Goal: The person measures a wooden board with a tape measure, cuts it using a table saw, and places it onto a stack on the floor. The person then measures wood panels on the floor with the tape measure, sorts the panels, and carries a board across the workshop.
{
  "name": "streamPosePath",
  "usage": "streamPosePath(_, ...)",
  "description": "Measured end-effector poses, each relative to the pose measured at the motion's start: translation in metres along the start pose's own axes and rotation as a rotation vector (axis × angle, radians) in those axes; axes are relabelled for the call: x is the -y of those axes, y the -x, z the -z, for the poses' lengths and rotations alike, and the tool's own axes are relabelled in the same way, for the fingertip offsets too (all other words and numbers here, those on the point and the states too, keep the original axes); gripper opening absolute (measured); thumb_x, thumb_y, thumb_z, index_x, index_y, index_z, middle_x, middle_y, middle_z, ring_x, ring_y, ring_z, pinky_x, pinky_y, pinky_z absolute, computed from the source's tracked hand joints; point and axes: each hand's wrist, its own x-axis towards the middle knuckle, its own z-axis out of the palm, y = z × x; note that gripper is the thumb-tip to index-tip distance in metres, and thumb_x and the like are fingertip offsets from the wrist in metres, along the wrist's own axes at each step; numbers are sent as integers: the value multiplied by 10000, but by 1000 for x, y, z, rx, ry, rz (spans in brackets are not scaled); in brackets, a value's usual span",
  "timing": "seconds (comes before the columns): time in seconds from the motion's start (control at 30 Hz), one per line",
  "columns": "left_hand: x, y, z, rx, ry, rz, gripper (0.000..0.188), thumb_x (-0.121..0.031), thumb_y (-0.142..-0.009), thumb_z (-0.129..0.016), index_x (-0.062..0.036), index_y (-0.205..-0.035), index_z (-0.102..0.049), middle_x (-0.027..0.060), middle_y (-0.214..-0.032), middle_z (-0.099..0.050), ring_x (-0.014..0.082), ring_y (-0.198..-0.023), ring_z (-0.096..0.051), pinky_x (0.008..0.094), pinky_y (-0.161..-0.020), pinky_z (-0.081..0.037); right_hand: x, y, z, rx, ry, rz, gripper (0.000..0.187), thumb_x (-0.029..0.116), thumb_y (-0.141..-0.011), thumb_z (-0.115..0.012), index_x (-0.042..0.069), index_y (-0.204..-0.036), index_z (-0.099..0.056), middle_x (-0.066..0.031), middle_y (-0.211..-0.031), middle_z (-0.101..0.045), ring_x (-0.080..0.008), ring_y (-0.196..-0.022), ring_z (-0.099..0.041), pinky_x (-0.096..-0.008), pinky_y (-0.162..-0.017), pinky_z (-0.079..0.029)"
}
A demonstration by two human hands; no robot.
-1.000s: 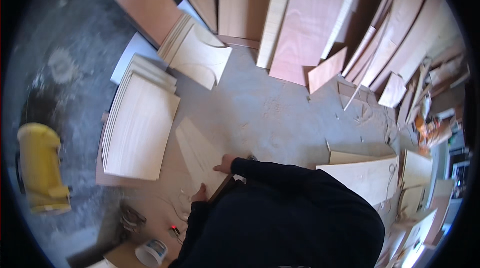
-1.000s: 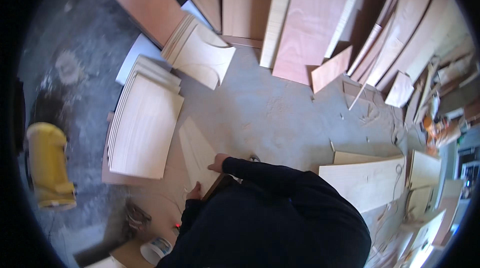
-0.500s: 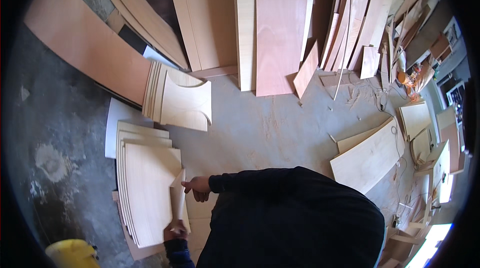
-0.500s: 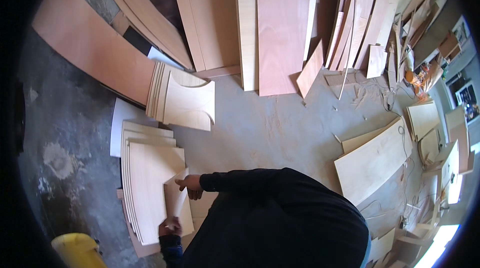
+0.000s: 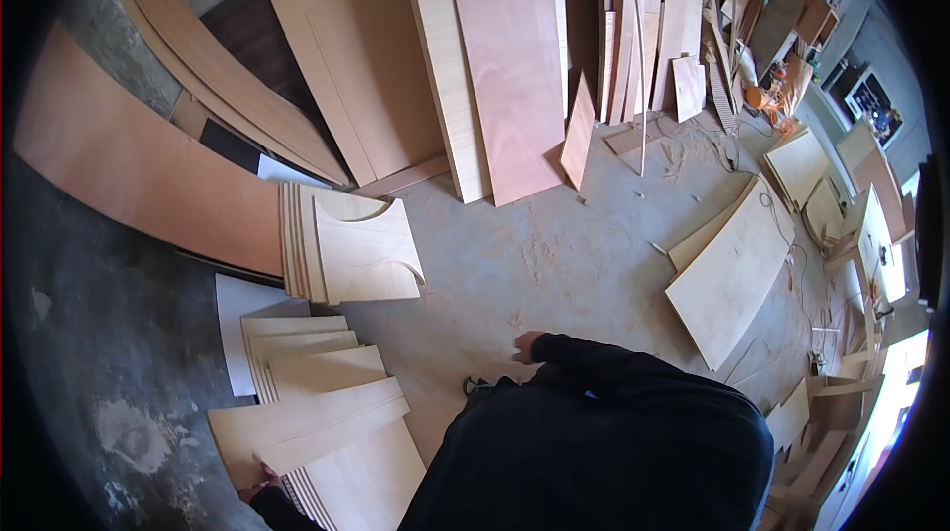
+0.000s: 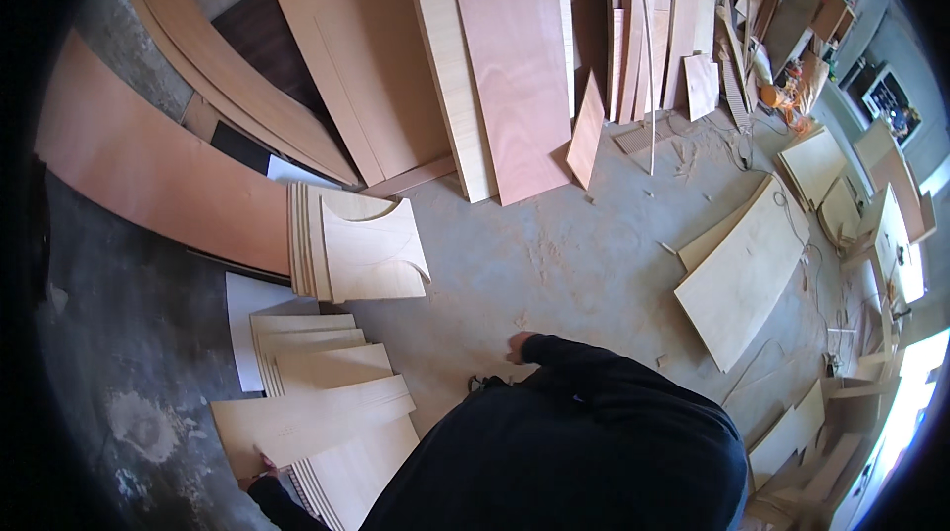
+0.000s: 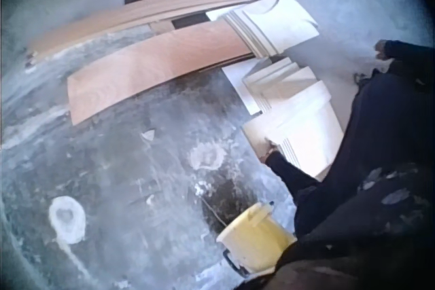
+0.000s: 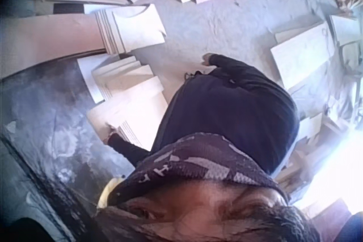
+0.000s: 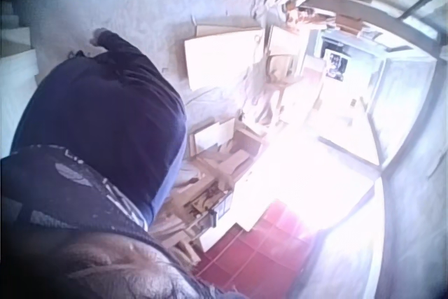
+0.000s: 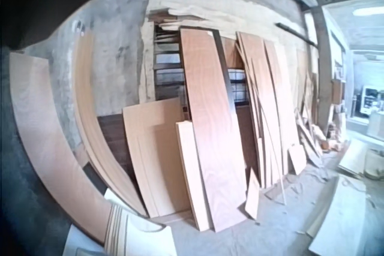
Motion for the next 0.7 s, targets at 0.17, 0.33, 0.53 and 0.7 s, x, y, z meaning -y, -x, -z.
streamPosePath(0.17, -35, -72, 11, 81, -17, 236, 562, -535, -803, -382, -133, -1159, -545, 137, -1029, -608, 286, -715, -619, 323, -462, -477, -91, 54, -67, -51, -114, -278, 533, 523, -781, -480, 38, -815, -697, -204, -839, -660, -358, -843, -630, -444, -784, -485)
streamPosePath(0.33, -58, -132, 16, 86, -32, 343, 604, -580, -814, -305, -155, -1177, -535, 121, -1073, -602, 270, -759, -640, 313, -454, -473, -90, 108, -86, 88, -326, -600, 496, 498, -801, -473, 60, -830, -703, -172, -859, -670, -342, -876, -633, -425, -795, -488)
streamPosePath(0.53, -54, -150, -1, -79, 25, 271, 572, -564, -829, -337, -141, -1146, -556, 104, -991, -636, 275, -743, -646, 329, -450, -486, -104, 102, -129, -35, -233, -630, 426, 371, -879, -407, 51, -957, -677, -184, -1004, -646, -335, -998, -600, -408, -857, -461)
streamPosePath(0.7, -72, -168, -5, -225, 175, 479, 484, -506, -855, -386, -158, -1118, -595, 71, -1078, -611, 284, -809, -639, 368, -532, -530, -109, 115, -121, -7, -231, -592, 415, 389, -872, -417, 83, -956, -684, -165, -1013, -648, -337, -1003, -592, -410, -866, -454)
